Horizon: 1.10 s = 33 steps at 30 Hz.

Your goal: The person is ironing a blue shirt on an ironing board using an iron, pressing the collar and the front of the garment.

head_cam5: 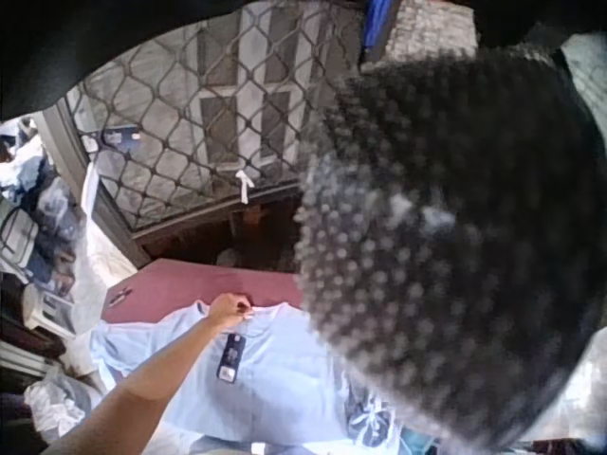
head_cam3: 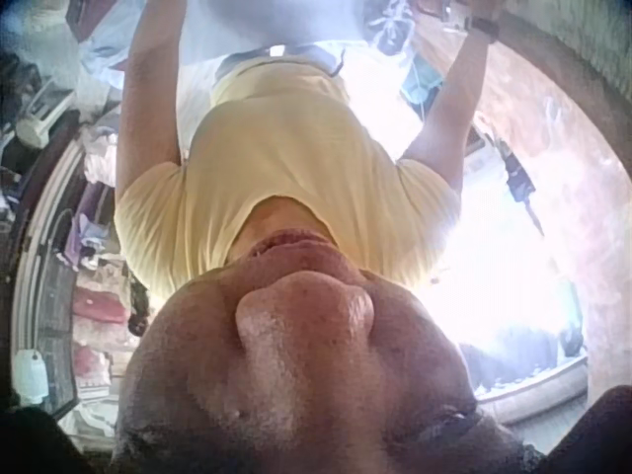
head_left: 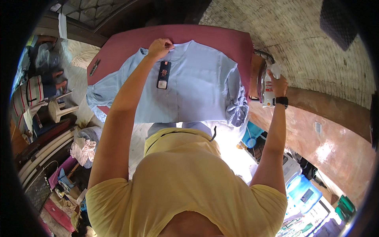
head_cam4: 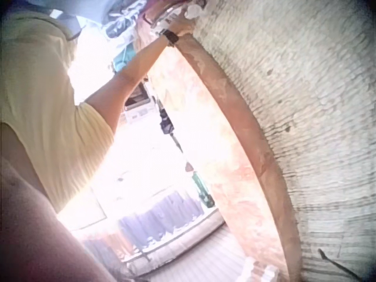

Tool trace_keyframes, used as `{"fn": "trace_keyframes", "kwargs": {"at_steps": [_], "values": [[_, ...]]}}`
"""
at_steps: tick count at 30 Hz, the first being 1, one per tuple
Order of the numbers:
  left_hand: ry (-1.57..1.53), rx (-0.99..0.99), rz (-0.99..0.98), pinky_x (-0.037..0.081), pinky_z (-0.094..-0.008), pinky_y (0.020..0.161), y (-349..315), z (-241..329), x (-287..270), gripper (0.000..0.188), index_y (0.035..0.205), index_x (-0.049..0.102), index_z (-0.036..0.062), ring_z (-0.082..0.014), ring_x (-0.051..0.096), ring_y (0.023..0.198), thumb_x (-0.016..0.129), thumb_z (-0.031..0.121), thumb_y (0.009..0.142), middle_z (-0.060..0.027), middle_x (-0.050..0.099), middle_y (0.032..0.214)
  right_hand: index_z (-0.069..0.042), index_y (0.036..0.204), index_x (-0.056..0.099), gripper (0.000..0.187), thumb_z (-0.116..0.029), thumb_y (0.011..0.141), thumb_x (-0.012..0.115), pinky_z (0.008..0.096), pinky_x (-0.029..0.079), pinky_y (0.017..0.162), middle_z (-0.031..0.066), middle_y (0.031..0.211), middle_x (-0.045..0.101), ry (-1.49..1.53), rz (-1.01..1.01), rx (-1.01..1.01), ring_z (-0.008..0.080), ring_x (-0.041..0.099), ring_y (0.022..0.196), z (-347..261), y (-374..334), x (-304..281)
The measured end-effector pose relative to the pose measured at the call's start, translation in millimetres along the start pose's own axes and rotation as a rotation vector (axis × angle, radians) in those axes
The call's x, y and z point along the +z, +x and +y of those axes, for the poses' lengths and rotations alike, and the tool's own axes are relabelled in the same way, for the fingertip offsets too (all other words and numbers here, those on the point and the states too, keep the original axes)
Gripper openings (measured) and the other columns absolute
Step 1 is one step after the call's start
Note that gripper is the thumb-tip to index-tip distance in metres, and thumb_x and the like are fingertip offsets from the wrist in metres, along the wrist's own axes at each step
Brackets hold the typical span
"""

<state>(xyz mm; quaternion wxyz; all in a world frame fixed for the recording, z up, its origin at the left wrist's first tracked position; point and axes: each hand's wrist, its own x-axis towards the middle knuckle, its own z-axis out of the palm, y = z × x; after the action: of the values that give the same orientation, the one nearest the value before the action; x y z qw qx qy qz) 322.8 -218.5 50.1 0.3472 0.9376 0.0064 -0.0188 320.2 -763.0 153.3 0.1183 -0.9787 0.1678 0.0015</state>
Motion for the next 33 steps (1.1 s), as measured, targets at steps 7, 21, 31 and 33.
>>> {"fn": "trace_keyframes", "kwargs": {"at_steps": [7, 21, 31, 33], "values": [[-0.149, 0.026, 0.006, 0.053, -0.0318, 0.075, -14, 0, -13, 0.013, 0.096, 0.074, 0.0077, -0.0202, 0.07, 0.079, 0.069, 0.013, 0.085, -0.0093, 0.073, 0.086, -0.002, 0.103, 0.071, 0.082, -0.075, 0.066, 0.07, 0.0469, 0.053, 0.082, 0.0226, 0.093, 0.071, 0.15, 0.084, 0.022, 0.0391, 0.069, 0.093, 10, -7, 48], [-0.249, -0.027, 0.019, 0.054, -0.0317, 0.084, -46, 4, -26, 0.022, 0.106, 0.069, 0.0022, -0.0199, 0.07, 0.094, 0.07, 0.002, 0.084, -0.0109, 0.073, 0.1, -0.002, 0.115, 0.055, 0.062, -0.052, 0.082, 0.071, 0.0472, 0.043, 0.093, 0.0201, 0.107, 0.058, 0.31, 0.514, -0.445, 0.0388, 0.054, 0.104, -102, -66, 54], [-0.374, 0.094, 0.123, 0.055, -0.0328, 0.077, -65, 17, -30, 0.016, 0.097, 0.062, 0.0005, -0.0237, 0.07, 0.09, 0.068, -0.004, 0.083, -0.0111, 0.07, 0.094, -0.003, 0.113, 0.045, 0.044, -0.011, 0.077, 0.07, 0.0484, 0.051, 0.086, 0.0234, 0.112, 0.051, 0.263, -0.005, -0.45, 0.0454, 0.056, 0.102, -326, -132, 160], [-0.322, 0.132, 0.136, 0.054, -0.033, 0.076, -70, 18, -32, 0.016, 0.096, 0.062, 0.0009, -0.0248, 0.069, 0.089, 0.068, -0.005, 0.082, -0.0113, 0.07, 0.093, -0.003, 0.112, 0.042, 0.047, -0.004, 0.074, 0.069, 0.0487, 0.052, 0.085, 0.0238, 0.113, 0.049, 0.253, -0.029, -0.42, 0.0463, 0.056, 0.099, -324, -123, 174]]}}
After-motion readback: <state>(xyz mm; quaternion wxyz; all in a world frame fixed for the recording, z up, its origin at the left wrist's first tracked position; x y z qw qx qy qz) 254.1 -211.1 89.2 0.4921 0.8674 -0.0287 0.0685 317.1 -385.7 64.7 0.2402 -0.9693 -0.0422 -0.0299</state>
